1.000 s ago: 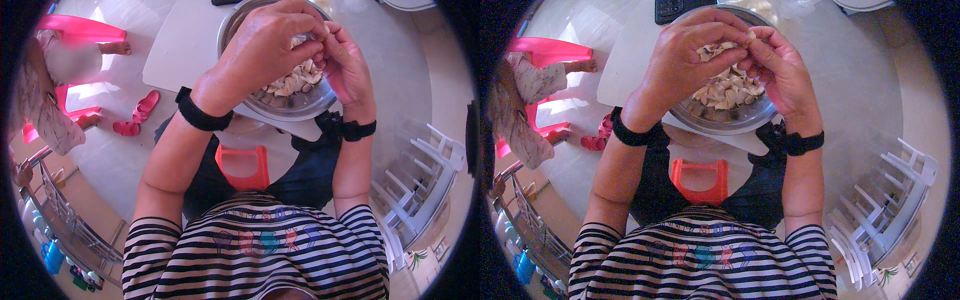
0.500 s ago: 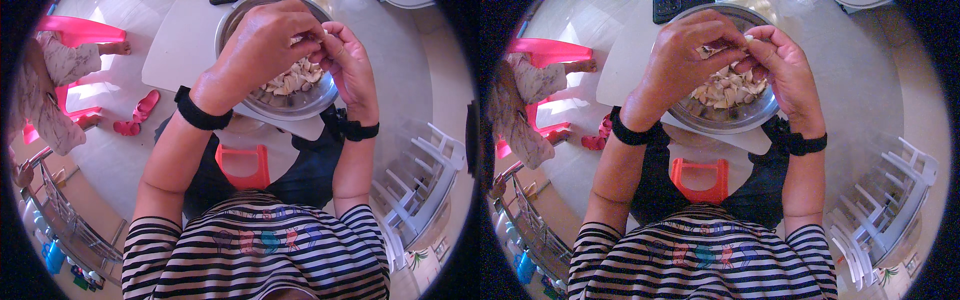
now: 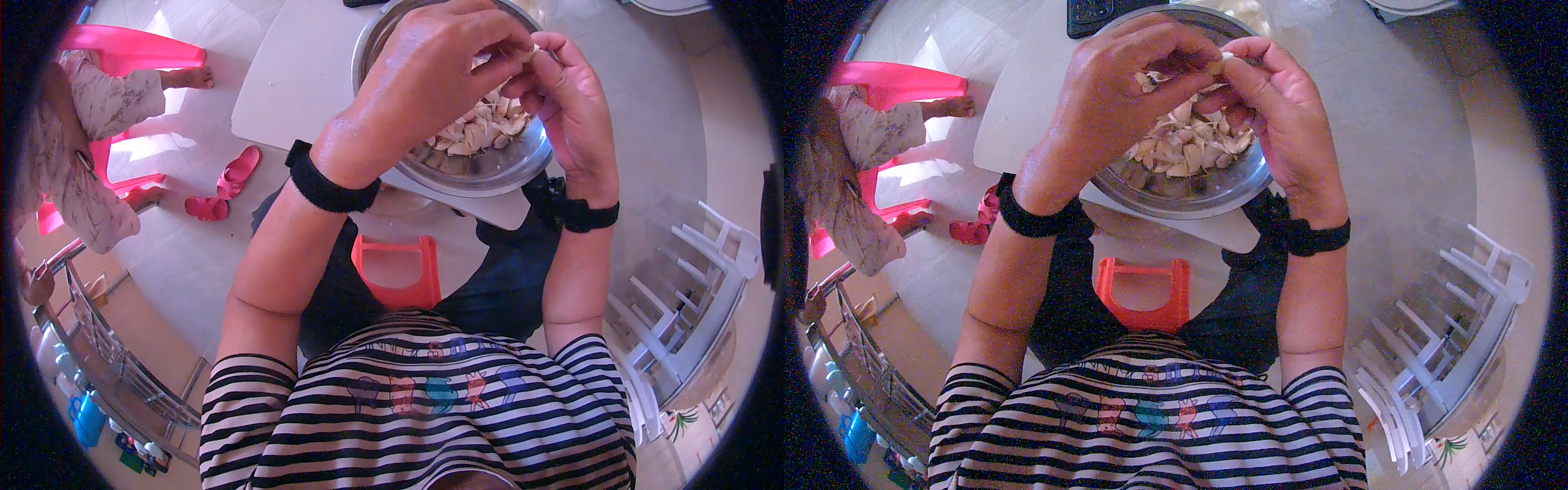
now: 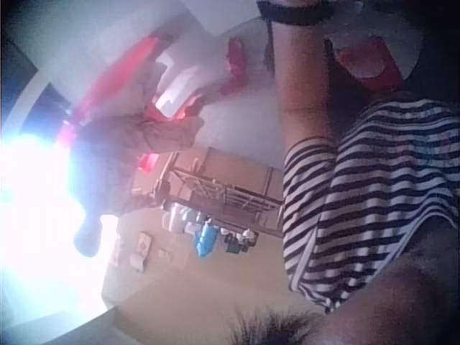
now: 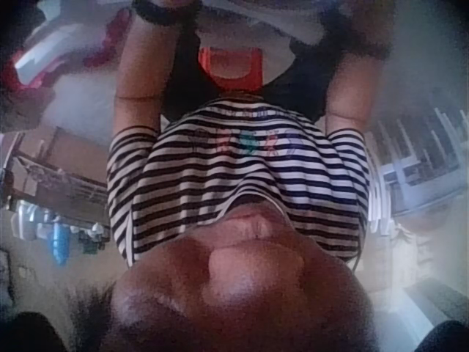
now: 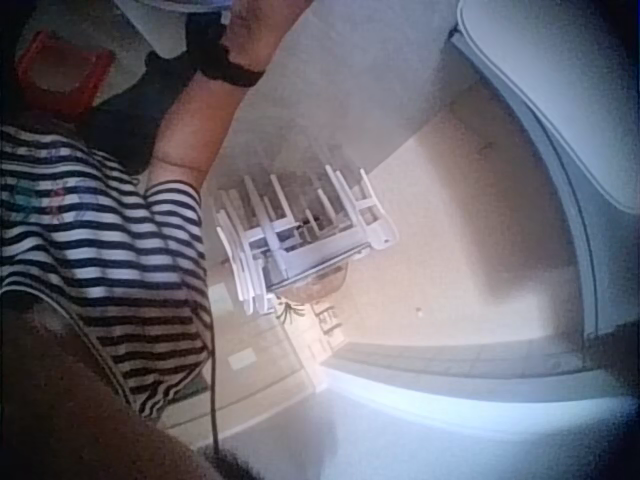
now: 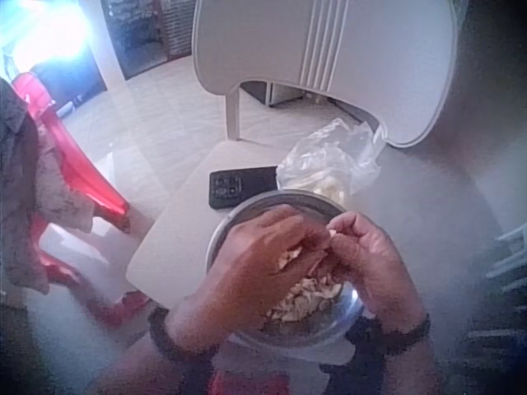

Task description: Peeling garlic cloves and placing them into a metal bowl on a table.

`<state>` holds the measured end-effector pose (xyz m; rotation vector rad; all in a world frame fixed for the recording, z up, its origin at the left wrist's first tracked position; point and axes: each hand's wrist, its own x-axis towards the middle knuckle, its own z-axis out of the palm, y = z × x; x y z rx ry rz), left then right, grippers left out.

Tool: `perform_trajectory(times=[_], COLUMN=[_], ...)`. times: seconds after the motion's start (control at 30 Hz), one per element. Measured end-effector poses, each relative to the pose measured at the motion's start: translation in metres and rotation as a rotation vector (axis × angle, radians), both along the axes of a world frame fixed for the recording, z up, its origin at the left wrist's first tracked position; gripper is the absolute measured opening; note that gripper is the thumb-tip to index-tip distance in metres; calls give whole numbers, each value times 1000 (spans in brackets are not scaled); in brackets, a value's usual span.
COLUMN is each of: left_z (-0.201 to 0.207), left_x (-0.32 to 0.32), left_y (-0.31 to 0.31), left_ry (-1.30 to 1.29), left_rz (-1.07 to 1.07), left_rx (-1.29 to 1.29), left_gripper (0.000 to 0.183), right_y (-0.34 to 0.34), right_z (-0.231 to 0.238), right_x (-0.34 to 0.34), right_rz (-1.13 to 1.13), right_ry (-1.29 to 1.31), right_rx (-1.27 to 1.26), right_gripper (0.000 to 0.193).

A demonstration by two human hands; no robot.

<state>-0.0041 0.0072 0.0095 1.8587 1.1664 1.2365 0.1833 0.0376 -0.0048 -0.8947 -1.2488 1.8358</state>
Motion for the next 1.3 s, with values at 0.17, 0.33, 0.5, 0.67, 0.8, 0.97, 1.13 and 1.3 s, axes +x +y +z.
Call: perform_trajectory(times=[0.17,0.33,0.5,0.67,0.8,0.97,1.13,1.3], left_z=[-1,-4,-2,-1,-4,-4,-9,-6], left_x=[0,0,-1,-3,-4,1,0,0], left_y=[1,4,4,4,5,4,5,5], left_ry=[11,16,68,81,100,40,46,69], left_rz=[-1,-23,-39,-60,-75,17,41,30], left_rx=[113,116,65,23,35,63,176,206], left_gripper=[10,11,12,12,10,12,11,9], right_y=[0,-1,-1,-4,-4,-5,-5,-5], right_z=[1,3,1,2,1,2,3,4], right_x=[1,1,1,-3,-4,-7,-8,-7], right_rz=[13,20,11,-18,-44,-101,-112,-112], right_ry=[9,-5,-33,-104,-164,-140,-129,-246], right_rx=[-5,-12,24,62,113,104,102,189], right_gripper=[19,18,18,17,17,18,20,19])
